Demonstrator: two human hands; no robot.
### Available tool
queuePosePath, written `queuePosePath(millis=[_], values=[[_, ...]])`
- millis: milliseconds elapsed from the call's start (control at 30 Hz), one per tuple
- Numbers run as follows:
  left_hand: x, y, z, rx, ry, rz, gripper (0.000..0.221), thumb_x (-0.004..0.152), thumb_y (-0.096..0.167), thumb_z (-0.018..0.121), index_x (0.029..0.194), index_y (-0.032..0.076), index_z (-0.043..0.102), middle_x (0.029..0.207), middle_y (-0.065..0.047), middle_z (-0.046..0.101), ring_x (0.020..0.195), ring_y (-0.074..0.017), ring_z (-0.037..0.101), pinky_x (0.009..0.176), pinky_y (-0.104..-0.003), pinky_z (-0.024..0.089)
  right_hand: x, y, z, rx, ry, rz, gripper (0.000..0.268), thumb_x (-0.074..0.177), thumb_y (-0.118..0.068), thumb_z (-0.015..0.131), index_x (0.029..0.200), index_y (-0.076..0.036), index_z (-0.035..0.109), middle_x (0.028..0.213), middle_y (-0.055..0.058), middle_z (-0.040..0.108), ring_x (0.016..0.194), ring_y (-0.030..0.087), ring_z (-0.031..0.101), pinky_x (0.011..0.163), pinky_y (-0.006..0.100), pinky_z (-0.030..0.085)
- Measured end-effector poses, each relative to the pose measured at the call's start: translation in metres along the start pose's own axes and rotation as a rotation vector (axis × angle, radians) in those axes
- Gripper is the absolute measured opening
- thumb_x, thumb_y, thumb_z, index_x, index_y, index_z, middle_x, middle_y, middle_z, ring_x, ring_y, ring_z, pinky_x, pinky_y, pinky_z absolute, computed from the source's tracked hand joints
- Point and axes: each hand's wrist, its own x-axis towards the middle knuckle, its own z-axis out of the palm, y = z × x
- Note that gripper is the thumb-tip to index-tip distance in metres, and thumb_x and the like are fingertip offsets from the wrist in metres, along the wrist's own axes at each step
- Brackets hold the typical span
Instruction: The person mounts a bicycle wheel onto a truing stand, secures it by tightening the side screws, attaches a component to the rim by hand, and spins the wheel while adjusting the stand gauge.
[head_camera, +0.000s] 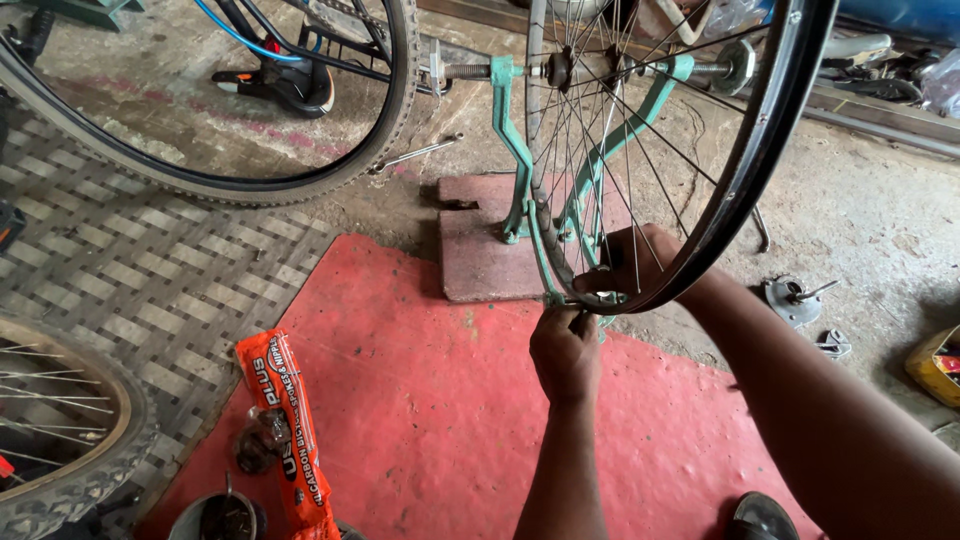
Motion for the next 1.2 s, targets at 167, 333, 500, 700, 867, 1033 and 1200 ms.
queuePosePath(millis=[167, 333, 500, 700, 867, 1033, 1200], values=[[0.0, -0.001, -0.001, -0.01, -0.032, -0.014, 0.009, 0.083, 0.01, 0.078, 0.086, 0.004, 0.072, 0.086, -0.01, 0.071, 0.077, -0.027, 0.07, 0.069, -0.037, 0.056, 0.004, 0.041, 0.002, 0.302, -0.046, -0.198, 0.023, 0.082, -0.029, 0.081, 0.087, -0.006, 0.077, 0.077, 0.01, 0.076, 0.069, 0.02, 0.072, 0.064, 0.037, 0.057], [-0.008, 0.006, -0.005, 0.046, 0.003, 0.067, 0.017, 0.08, 0.014, 0.082, 0.087, 0.006, 0.07, 0.08, -0.01, 0.067, 0.072, -0.0268, 0.066, 0.064, -0.039, 0.053, 0.015, 0.068, 0.005, 0.763, 0.053, -0.121, 0.011, 0.09, -0.011, 0.072, 0.095, -0.004, 0.078, 0.084, 0.008, 0.08, 0.069, 0.013, 0.069, 0.062, 0.031, 0.058], [-0.011, 0.011, -0.004, 0.12, 0.03, 0.155, 0.009, 0.087, 0.012, 0.077, 0.091, 0.008, 0.071, 0.085, -0.008, 0.068, 0.077, -0.0263, 0.067, 0.066, -0.04, 0.053, 0.028, 0.063, 0.032, 0.902, 0.058, 0.072, 0.017, 0.086, -0.001, 0.068, 0.101, -0.005, 0.073, 0.083, 0.008, 0.078, 0.064, 0.015, 0.068, 0.055, 0.035, 0.054], [-0.014, 0.014, -0.007, 0.078, -0.006, 0.09, 0.016, 0.084, 0.012, 0.078, 0.095, 0.005, 0.069, 0.085, -0.01, 0.065, 0.077, -0.0297, 0.064, 0.066, -0.043, 0.052, 0.032, 0.049, 0.055, 0.2, 0.289, -0.182, 0.016, 0.079, -0.02, 0.082, 0.086, -0.006, 0.078, 0.079, 0.011, 0.075, 0.066, 0.024, 0.068, 0.061, 0.038, 0.053], [-0.009, 0.017, -0.011, 0.09, -0.026, 0.085, 0.01, 0.087, 0.011, 0.075, 0.093, 0.006, 0.07, 0.084, -0.011, 0.065, 0.077, -0.0306, 0.064, 0.066, -0.043, 0.051, 0.04, 0.048, 0.073, 0.377, 0.346, -0.3, 0.015, 0.081, -0.02, 0.078, 0.084, -0.006, 0.073, 0.076, 0.015, 0.07, 0.065, 0.031, 0.067, 0.058, 0.041, 0.053], [-0.008, 0.015, -0.009, 0.079, -0.033, 0.101, 0.009, 0.088, 0.011, 0.075, 0.093, 0.005, 0.07, 0.083, -0.012, 0.065, 0.076, -0.0313, 0.064, 0.065, -0.044, 0.05, 0.065, 0.062, 0.109, 0.473, 0.38, -0.323, 0.014, 0.079, -0.012, 0.076, 0.077, -0.003, 0.066, 0.071, 0.015, 0.066, 0.06, 0.028, 0.066, 0.057, 0.04, 0.053], [-0.006, 0.015, -0.009, 0.07, -0.011, 0.111, 0.009, 0.089, 0.011, 0.075, 0.094, 0.005, 0.072, 0.083, -0.011, 0.065, 0.076, -0.0301, 0.064, 0.066, -0.043, 0.051, 0.076, 0.062, 0.115, 0.498, 0.545, -0.35, 0.012, 0.078, -0.012, 0.074, 0.074, -0.004, 0.065, 0.071, 0.012, 0.065, 0.06, 0.026, 0.067, 0.056, 0.037, 0.053]])
